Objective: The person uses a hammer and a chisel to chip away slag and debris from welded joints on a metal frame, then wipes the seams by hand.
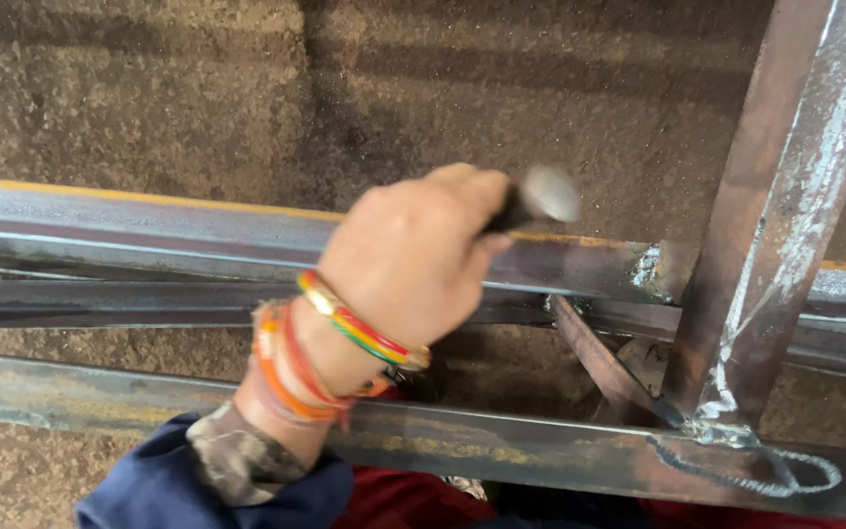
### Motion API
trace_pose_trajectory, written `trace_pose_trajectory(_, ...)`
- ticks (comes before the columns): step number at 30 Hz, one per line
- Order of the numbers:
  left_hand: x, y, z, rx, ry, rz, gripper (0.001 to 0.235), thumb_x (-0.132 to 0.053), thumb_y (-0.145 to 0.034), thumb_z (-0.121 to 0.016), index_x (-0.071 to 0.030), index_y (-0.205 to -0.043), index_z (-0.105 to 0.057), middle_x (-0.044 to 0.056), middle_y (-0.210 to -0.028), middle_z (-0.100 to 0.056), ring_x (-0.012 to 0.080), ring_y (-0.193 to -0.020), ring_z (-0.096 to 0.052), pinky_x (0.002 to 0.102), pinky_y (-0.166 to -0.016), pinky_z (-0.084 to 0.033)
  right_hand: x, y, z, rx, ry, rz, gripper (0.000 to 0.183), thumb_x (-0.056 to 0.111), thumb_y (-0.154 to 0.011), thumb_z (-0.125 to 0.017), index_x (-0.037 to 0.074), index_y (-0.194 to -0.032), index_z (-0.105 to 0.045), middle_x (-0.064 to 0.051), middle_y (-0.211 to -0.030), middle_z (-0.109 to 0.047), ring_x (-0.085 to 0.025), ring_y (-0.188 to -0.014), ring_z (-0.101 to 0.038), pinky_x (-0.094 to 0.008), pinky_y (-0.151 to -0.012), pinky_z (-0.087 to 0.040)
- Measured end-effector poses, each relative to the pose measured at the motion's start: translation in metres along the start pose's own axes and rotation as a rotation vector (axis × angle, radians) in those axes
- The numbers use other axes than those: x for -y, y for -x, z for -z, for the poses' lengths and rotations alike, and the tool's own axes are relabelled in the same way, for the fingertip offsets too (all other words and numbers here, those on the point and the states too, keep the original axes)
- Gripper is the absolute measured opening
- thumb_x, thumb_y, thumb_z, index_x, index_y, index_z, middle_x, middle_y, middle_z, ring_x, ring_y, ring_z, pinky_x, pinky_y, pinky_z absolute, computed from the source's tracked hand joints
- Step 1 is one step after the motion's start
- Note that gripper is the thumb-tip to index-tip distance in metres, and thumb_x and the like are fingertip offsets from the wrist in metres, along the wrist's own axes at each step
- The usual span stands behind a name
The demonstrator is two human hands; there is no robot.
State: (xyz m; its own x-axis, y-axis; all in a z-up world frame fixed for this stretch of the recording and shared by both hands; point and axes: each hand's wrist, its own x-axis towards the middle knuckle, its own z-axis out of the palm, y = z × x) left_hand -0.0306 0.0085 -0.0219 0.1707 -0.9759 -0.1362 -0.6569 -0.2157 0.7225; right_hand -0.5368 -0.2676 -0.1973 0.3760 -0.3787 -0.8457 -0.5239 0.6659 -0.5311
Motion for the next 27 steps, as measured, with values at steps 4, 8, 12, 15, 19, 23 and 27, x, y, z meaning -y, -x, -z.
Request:
trace_pose_trajectory(4,0.01,0.004,0.041,-0.047,-0.065,0.083,0.018,-0.015,-0.092,-0.071,-0.004,-0.105,-0.065,0.018,-0.095,-0.072,0.0421,-0.084,-0.07,0.049,-0.069,-0.055,0.021,0.006,-0.025,0.003,0.015,0.015,0.045,0.031,-0.112,-0.046,0.005,-0.149,-0.045,-0.028,-0.108,-0.069,-0.032,-0.076,-0.073,-0.044,-0.062,-0.062)
trace_pose_trajectory(8,0.002,0.0,0.043,-0.037,0.065,0.235,0.017,-0.018,-0.091,-0.069,-0.008,-0.105,-0.067,0.015,-0.093,-0.074,0.035,-0.079,-0.074,0.044,-0.066,-0.058,0.038,0.015,-0.044,-0.013,0.032,0.028,0.046,0.029,-0.111,-0.046,0.005,-0.15,-0.044,-0.029,-0.109,-0.069,-0.033,-0.077,-0.073,-0.045,-0.062,-0.063)
trace_pose_trajectory(12,-0.016,-0.006,-0.002,-0.18,0.103,0.063,0.017,-0.014,-0.095,-0.073,-0.004,-0.105,-0.064,0.018,-0.096,-0.073,0.0378,-0.084,-0.073,0.044,-0.071,-0.06,0.038,0.019,-0.053,-0.031,0.055,0.042,0.046,0.027,-0.111,-0.047,0.005,-0.151,-0.043,-0.03,-0.11,-0.069,-0.034,-0.077,-0.073,-0.045,-0.063,-0.063)
trace_pose_trajectory(15,-0.012,-0.008,-0.002,-0.157,0.025,0.075,0.02,-0.016,-0.094,-0.076,-0.003,-0.104,-0.063,0.018,-0.093,-0.073,0.0384,-0.081,-0.073,0.044,-0.071,-0.059,0.034,0.017,-0.049,-0.048,0.102,0.058,0.047,0.025,-0.111,-0.047,0.005,-0.153,-0.042,-0.032,-0.111,-0.069,-0.034,-0.077,-0.073,-0.046,-0.063,-0.064)
trace_pose_trajectory(19,0.0,-0.004,0.028,-0.11,0.031,0.266,0.017,-0.014,-0.092,-0.071,-0.007,-0.107,-0.065,0.012,-0.088,-0.076,0.0316,-0.076,-0.077,0.041,-0.066,-0.06,0.016,0.014,-0.025,-0.064,0.2,0.091,0.048,0.023,-0.11,-0.048,0.005,-0.154,-0.041,-0.033,-0.112,-0.068,-0.034,-0.077,-0.074,-0.046,-0.064,-0.064)
trace_pose_trajectory(23,-0.005,-0.004,0.015,-0.163,0.107,0.226,0.018,-0.012,-0.091,-0.072,-0.007,-0.107,-0.066,0.014,-0.09,-0.074,0.0362,-0.081,-0.075,0.043,-0.068,-0.059,0.004,0.015,-0.005,0.07,0.363,0.245,0.062,0.018,-0.101,-0.056,0.0,-0.158,-0.037,-0.036,-0.12,-0.068,-0.037,-0.086,-0.075,-0.047,-0.073,-0.065)
trace_pose_trajectory(27,-0.014,-0.003,0.002,-0.182,0.121,0.101,0.016,-0.007,-0.092,-0.069,-0.006,-0.108,-0.065,0.016,-0.096,-0.072,0.04,-0.087,-0.072,0.046,-0.073,-0.057,0.0,-0.009,0.013,0.68,-0.539,-0.401,0.063,0.054,-0.116,-0.042,-0.001,-0.146,-0.045,-0.033,-0.12,-0.069,-0.029,-0.094,-0.076,-0.045,-0.075,-0.064)
